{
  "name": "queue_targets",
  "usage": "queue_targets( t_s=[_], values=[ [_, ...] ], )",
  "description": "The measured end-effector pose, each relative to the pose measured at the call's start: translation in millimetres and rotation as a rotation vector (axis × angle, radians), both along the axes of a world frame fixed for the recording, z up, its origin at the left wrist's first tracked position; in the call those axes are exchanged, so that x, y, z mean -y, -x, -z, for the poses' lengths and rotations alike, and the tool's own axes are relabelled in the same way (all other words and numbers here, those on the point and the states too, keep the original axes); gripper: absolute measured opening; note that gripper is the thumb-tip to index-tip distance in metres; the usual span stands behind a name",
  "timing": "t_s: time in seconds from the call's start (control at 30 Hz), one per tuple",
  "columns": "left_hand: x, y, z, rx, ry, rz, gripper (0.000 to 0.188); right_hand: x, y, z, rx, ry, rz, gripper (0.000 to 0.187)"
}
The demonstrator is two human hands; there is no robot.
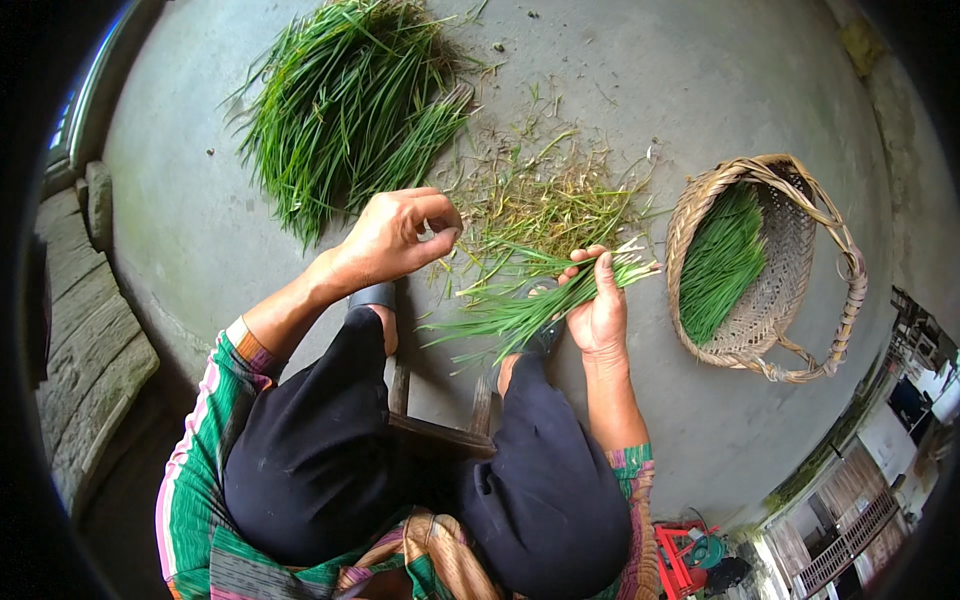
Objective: The person sorts a pile of green chives by hand on a concrete floor, removing dry outer layers and placing the cleaned stems into a wicker basket.
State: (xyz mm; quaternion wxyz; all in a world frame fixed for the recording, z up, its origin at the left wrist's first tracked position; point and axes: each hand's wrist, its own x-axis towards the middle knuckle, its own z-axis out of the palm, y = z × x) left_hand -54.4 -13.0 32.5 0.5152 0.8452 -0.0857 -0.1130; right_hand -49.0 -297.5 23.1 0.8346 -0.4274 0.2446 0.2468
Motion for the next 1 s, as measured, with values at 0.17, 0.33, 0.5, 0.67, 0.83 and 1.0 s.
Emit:
queue_targets(
  t_s=[0.17, 0.33, 0.5, 0.67, 0.83, 1.0],
  values=[
    [-6, -1, 44, -0.472, 0.639, -0.321, 0.01, -14, 3, -9, 0.132, 0.098, -0.104, 0.021],
    [-21, 9, 65, -0.693, 0.459, -0.208, 0.034, -6, -3, -18, 0.204, 0.145, -0.039, 0.022],
    [-8, 30, 53, -0.508, -0.143, 0.281, 0.034, 10, 0, -25, 0.348, 0.297, -0.113, 0.022],
    [26, 31, 31, -0.882, 0.661, -0.055, 0.023, 25, 7, -27, 0.383, 0.326, -0.141, 0.019],
    [42, 16, 30, -0.845, 0.61, 0.013, 0.019, 39, 8, -19, 0.367, 0.339, -0.14, 0.02],
    [58, 3, 21, -0.606, 0.181, 0.116, 0.012, 44, 6, -12, 0.376, 0.365, -0.177, 0.019]
  ],
)
